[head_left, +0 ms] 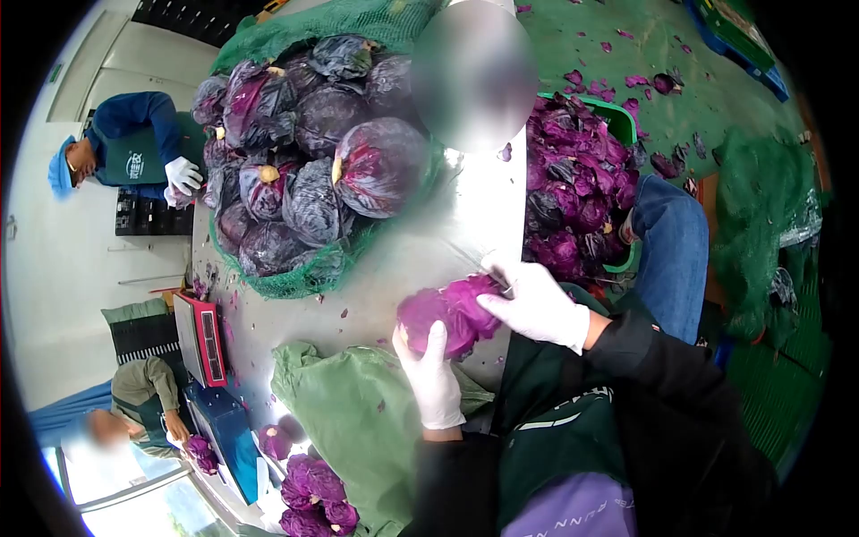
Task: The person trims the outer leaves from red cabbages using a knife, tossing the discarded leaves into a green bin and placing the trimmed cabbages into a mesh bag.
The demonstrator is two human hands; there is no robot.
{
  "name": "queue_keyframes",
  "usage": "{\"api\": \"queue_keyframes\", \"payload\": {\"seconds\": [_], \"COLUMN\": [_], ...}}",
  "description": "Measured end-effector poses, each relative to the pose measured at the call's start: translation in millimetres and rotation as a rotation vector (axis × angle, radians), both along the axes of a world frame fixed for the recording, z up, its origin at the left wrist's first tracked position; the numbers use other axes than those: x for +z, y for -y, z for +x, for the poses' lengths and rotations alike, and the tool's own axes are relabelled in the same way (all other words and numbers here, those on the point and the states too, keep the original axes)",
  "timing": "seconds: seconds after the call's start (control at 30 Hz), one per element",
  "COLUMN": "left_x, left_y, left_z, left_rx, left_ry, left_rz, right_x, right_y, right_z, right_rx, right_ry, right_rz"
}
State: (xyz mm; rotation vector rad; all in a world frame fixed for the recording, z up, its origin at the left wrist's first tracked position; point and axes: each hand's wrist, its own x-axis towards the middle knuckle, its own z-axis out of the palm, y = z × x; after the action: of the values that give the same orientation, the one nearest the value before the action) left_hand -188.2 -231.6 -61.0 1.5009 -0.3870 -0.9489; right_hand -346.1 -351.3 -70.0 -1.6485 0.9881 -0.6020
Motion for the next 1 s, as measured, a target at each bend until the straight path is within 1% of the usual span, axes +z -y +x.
{"api": "queue_keyframes", "payload": {"seconds": [0.03,0.07,0.1,0.17,0.23,0.27,0.3,0.37,0.43,0.47,0.5,0.57,0.67,0.7,0.77,0.83,0.87,0.9,0.97,1.0], "left_x": [-2,-2,-2,1,1,1,3,7,9,10,13,17,11,13,18,23,25,28,31,27], "left_y": [2,2,0,2,6,8,10,14,15,16,16,18,13,14,15,15,15,16,20,23], "left_z": [4,5,5,2,-4,-7,-9,-10,-11,-10,-10,-9,1,2,1,0,0,-1,-5,-7], "left_rx": [-0.015,-0.012,-0.019,-0.043,-0.061,-0.068,-0.086,-0.116,-0.110,-0.110,-0.127,-0.156,-0.194,-0.204,-0.223,-0.266,-0.285,-0.323,-0.398,-0.390], "left_ry": [-0.018,-0.070,-0.092,-0.141,-0.251,-0.308,-0.336,-0.390,-0.342,-0.313,-0.279,-0.214,-0.132,-0.148,-0.184,-0.308,-0.368,-0.355,-0.330,-0.241], "left_rz": [-0.024,-0.074,-0.095,-0.143,-0.177,-0.193,-0.195,-0.196,-0.165,-0.147,-0.167,-0.213,-0.226,-0.245,-0.283,-0.334,-0.362,-0.345,-0.308,-0.304], "right_x": [1,2,7,7,15,22,44,46,53,49,43,33,40,49,42,33,39,33,20,27], "right_y": [5,18,32,63,64,64,57,42,27,22,20,19,22,21,25,37,48,60,71,71], "right_z": [-4,-10,-14,-31,-35,-37,-34,-31,-28,-24,-21,-19,-23,-24,-27,-30,-32,-33,-35,-32], "right_rx": [-0.019,-0.088,-0.225,-0.305,-0.279,-0.260,-0.216,-0.053,0.154,0.204,0.237,0.205,0.188,0.113,0.063,-0.061,-0.137,-0.160,-0.147,-0.132], "right_ry": [-0.014,0.034,0.106,-0.066,-0.196,-0.265,-0.221,-0.064,-0.177,-0.170,-0.128,-0.010,0.051,0.051,-0.031,-0.042,-0.050,-0.181,-0.226,-0.291], "right_rz": [-0.035,-0.081,-0.084,0.080,-0.239,-0.398,-0.203,-0.333,-0.255,-0.266,-0.196,-0.335,-0.235,-0.115,-0.353,-0.456,-0.380,-0.385,-0.461,-0.434]}}
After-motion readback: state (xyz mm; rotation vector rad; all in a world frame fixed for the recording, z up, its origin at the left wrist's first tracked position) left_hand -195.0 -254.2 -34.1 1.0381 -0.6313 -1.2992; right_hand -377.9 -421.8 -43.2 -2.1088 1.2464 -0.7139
